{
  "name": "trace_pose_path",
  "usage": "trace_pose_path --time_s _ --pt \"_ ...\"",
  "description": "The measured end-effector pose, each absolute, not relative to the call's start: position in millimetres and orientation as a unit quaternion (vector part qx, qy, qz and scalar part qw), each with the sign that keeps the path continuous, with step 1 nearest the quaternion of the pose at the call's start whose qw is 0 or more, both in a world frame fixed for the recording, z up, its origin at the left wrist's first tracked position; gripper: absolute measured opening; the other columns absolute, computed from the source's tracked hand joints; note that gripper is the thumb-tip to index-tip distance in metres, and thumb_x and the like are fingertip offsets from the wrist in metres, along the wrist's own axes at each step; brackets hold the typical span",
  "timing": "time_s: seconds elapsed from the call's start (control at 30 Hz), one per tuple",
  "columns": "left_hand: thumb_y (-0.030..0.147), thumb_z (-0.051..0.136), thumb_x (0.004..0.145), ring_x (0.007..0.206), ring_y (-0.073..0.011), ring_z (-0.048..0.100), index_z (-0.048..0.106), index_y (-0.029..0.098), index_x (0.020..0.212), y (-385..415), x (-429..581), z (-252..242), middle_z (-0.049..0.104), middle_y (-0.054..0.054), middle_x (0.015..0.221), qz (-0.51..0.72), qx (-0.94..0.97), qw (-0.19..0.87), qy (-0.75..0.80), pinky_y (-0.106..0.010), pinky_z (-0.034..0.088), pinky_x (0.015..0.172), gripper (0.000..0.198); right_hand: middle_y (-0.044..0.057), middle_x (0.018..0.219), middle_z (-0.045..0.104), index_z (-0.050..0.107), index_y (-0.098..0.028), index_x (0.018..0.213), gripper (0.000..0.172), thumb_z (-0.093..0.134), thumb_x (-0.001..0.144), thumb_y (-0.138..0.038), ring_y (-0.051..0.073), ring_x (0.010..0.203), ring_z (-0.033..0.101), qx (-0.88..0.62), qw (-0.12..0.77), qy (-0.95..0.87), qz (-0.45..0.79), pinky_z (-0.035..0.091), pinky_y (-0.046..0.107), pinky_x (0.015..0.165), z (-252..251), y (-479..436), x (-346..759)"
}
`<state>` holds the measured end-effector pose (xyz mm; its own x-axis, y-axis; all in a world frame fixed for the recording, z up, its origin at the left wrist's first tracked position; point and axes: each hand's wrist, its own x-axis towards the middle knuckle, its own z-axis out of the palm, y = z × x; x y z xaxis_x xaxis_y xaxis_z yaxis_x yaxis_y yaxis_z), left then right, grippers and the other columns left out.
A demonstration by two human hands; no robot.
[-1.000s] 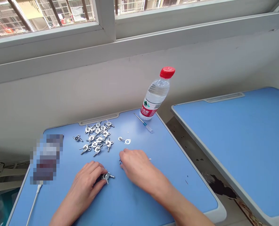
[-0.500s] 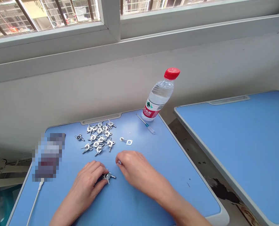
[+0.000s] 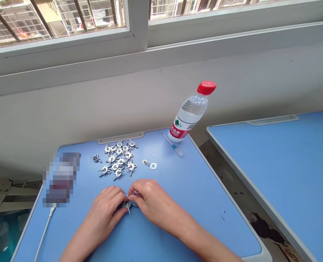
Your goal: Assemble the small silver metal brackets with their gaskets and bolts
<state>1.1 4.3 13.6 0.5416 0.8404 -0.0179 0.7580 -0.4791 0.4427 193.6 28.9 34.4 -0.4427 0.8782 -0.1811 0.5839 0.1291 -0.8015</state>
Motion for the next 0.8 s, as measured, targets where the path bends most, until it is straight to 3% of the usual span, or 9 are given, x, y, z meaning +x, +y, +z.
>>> trace_pose_path --time_s 0.4,0.67,0.8 --pt "0.011 0.071 0.084 0.085 -0.0188 0.057 0.059 0.018 0.088 2 3 14 0.063 0.0 0.09 0.101 0.831 0.238 0.492 -0.031 0.043 0.076 0.014 0.002 0.081 0.065 0.06 -0.018 0.073 0.02 0.052 0.085 -0.004 0.015 0.07 0.061 -0.477 0.06 -0.804 0.349 0.042 0.024 0.063 20 26 185" --pt "0.029 0.071 0.088 0.084 -0.016 0.059 0.058 0.017 0.082 -1 2 11 0.064 0.001 0.089 0.09 0.846 0.192 0.49 -0.03 0.043 0.083 0.019 0.002 0.068 0.066 0.057 -0.021 0.068 0.026 0.042 0.089 -0.015 0.017 0.06 0.065 -0.435 0.106 -0.854 0.265 0.045 0.025 0.053 -17 27 194" --pt "0.036 0.075 0.084 0.084 -0.0171 0.059 0.058 0.017 0.083 -2 3 1 0.064 0.001 0.085 0.085 0.863 0.156 0.473 -0.029 0.042 0.077 0.025 0.0 0.064 0.068 0.06 -0.024 0.066 0.026 0.046 0.088 -0.022 0.016 0.058 0.067 -0.426 0.117 -0.845 0.302 0.048 0.022 0.054 -23 28 199"
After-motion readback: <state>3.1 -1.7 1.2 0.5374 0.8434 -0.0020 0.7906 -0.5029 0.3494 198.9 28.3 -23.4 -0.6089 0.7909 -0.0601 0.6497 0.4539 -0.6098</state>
